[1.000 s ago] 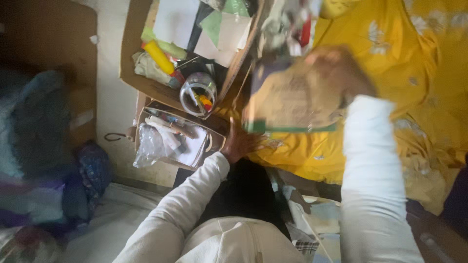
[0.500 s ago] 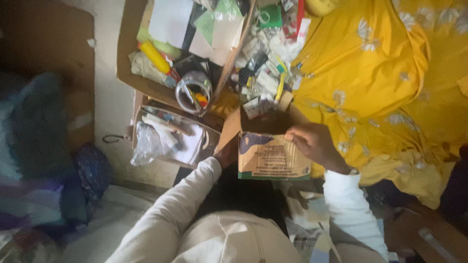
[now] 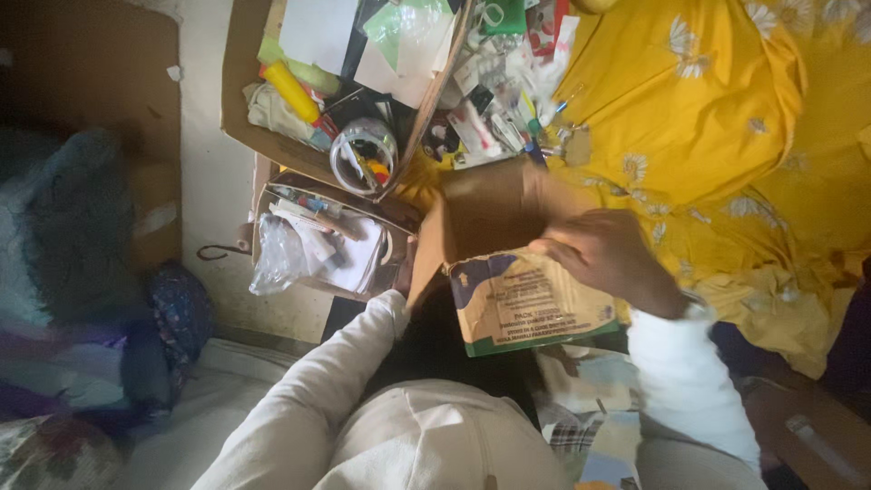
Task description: The person moves various items including cardboard boxes, papers, notebooks, and a yellow container while clearing a workspace. The person wipes a black notebook with a cloth and organizes several other notebooks and papers by hand.
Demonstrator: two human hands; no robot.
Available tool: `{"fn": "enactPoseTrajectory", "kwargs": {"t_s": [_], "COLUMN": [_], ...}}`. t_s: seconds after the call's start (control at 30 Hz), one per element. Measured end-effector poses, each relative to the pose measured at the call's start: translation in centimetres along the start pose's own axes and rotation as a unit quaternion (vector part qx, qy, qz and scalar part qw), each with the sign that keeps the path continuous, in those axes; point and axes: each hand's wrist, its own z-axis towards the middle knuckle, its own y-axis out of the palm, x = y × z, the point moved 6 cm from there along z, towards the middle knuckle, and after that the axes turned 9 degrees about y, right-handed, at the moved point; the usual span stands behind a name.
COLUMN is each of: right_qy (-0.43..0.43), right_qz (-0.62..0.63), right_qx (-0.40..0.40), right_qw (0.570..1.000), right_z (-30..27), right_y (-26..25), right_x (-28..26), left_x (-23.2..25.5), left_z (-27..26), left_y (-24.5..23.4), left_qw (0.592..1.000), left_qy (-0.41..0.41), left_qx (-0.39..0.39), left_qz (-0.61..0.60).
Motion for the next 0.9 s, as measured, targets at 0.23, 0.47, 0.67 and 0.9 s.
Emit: {"fn": "enactPoseTrajectory", "kwargs": {"t_s": [0.23, 0.47, 0.67, 0.9], "right_qy": [0.111, 0.28, 0.276, 0.323], "right_qz": [-0.011, -0.063, -0.338, -0.315], "right_qx": [-0.024, 0.109, 0.208, 0.16], "right_qw": [0.993, 0.952, 0.876, 0.878], "right_z": [-6.0, -14.1, -20.4, -18.1], "right_y": [1.9, -0.8, 0.4, 12.1], "right_x": [4.5, 9.4, 16.8, 28.1], "left_x": [-1.1, 2.1, 4.0, 6.3], "left_z": [-0.8, -0.6, -1.4, -1.5], "left_y": [-1.4, 0.4, 0.0, -0.4], "left_qw": [0.986, 0.989, 0.993, 0.993], "left_qy": [-0.114, -0.107, -0.088, -0.06], "left_qx": [0.116, 0.091, 0.084, 0.097], "left_qz": [-0.043, 0.047, -0.013, -0.01]}}
